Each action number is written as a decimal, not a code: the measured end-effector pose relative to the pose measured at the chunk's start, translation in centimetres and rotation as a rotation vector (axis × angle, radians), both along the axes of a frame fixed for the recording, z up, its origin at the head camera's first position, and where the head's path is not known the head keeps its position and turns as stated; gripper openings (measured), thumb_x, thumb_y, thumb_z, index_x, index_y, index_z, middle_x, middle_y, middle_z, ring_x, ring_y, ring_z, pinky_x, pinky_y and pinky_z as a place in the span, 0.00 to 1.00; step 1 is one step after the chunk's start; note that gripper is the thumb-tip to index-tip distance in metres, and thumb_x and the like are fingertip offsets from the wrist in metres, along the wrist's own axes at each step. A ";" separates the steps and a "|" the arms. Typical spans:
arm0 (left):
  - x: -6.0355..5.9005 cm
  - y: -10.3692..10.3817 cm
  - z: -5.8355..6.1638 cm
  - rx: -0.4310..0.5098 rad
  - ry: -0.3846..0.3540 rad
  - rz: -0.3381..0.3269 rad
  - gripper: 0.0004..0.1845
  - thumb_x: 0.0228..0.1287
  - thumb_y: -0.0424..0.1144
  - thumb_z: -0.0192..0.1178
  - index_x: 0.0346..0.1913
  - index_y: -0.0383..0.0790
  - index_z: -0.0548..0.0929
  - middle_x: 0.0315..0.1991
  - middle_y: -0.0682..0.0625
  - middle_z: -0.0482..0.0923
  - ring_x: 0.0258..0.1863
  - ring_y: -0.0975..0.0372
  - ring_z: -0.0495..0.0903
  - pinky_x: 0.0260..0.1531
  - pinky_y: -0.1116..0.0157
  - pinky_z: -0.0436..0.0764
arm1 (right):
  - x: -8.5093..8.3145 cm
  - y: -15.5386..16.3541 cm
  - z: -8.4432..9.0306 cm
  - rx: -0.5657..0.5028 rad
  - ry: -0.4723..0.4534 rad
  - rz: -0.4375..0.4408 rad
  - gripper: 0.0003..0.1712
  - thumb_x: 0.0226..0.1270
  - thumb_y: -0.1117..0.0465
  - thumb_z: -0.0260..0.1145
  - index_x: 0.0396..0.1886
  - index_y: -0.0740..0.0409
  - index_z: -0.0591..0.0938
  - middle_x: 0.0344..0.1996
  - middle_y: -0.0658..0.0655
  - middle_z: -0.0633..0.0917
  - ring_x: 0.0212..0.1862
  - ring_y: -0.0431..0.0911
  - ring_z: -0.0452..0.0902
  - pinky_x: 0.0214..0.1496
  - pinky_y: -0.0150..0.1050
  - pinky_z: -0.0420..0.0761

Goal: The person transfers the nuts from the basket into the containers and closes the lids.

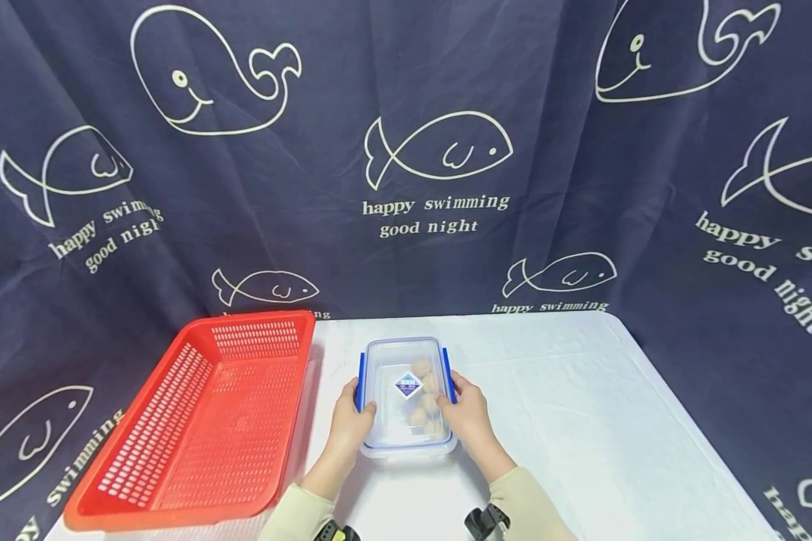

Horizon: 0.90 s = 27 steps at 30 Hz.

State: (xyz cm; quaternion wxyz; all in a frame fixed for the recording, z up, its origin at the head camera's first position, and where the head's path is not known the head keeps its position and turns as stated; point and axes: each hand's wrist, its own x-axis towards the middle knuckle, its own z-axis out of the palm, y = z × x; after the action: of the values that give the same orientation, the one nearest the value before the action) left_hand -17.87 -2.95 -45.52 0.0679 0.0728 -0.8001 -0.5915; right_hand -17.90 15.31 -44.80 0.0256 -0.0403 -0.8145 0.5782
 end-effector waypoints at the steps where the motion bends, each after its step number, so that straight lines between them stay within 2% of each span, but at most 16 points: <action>1: 0.0 0.0 0.0 -0.003 0.002 -0.005 0.32 0.58 0.21 0.55 0.66 0.21 0.61 0.61 0.23 0.65 0.61 0.34 0.65 0.62 0.42 0.63 | 0.0 -0.1 0.0 0.005 0.005 -0.005 0.31 0.64 0.72 0.59 0.64 0.82 0.62 0.61 0.81 0.66 0.64 0.68 0.64 0.63 0.50 0.68; 9: 0.5 0.0 0.1 -0.012 0.017 -0.032 0.31 0.59 0.21 0.53 0.67 0.19 0.59 0.62 0.23 0.64 0.63 0.34 0.63 0.63 0.42 0.61 | 0.6 -0.8 0.1 0.121 0.063 -0.052 0.29 0.63 0.73 0.58 0.63 0.82 0.64 0.58 0.79 0.70 0.60 0.68 0.68 0.60 0.52 0.71; 18: 1.1 0.5 0.6 -0.105 0.071 -0.047 0.29 0.59 0.18 0.49 0.65 0.15 0.59 0.62 0.20 0.62 0.63 0.33 0.62 0.63 0.43 0.61 | 1.0 -1.9 0.5 0.317 0.118 -0.096 0.28 0.61 0.72 0.55 0.61 0.82 0.67 0.54 0.80 0.73 0.55 0.71 0.72 0.54 0.59 0.75; 21: 0.9 0.5 0.7 -0.119 0.071 -0.050 0.29 0.59 0.18 0.48 0.65 0.14 0.58 0.63 0.20 0.59 0.64 0.33 0.60 0.64 0.43 0.59 | 0.9 -2.0 0.4 0.340 0.135 -0.070 0.28 0.62 0.73 0.54 0.61 0.84 0.65 0.54 0.82 0.72 0.56 0.71 0.71 0.54 0.59 0.74; 27: 0.4 0.4 0.9 -0.184 0.077 -0.060 0.31 0.56 0.18 0.48 0.64 0.11 0.55 0.64 0.19 0.55 0.66 0.32 0.56 0.66 0.44 0.56 | 0.9 -1.9 0.7 0.390 0.143 0.054 0.28 0.65 0.73 0.53 0.61 0.88 0.60 0.57 0.84 0.68 0.57 0.73 0.68 0.57 0.59 0.71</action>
State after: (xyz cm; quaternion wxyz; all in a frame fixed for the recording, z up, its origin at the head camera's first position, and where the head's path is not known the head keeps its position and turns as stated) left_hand -17.52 -2.57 -44.62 0.0872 0.0194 -0.8495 -0.5199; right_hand -17.05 13.42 -44.10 0.0752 0.0287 -0.9079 0.4114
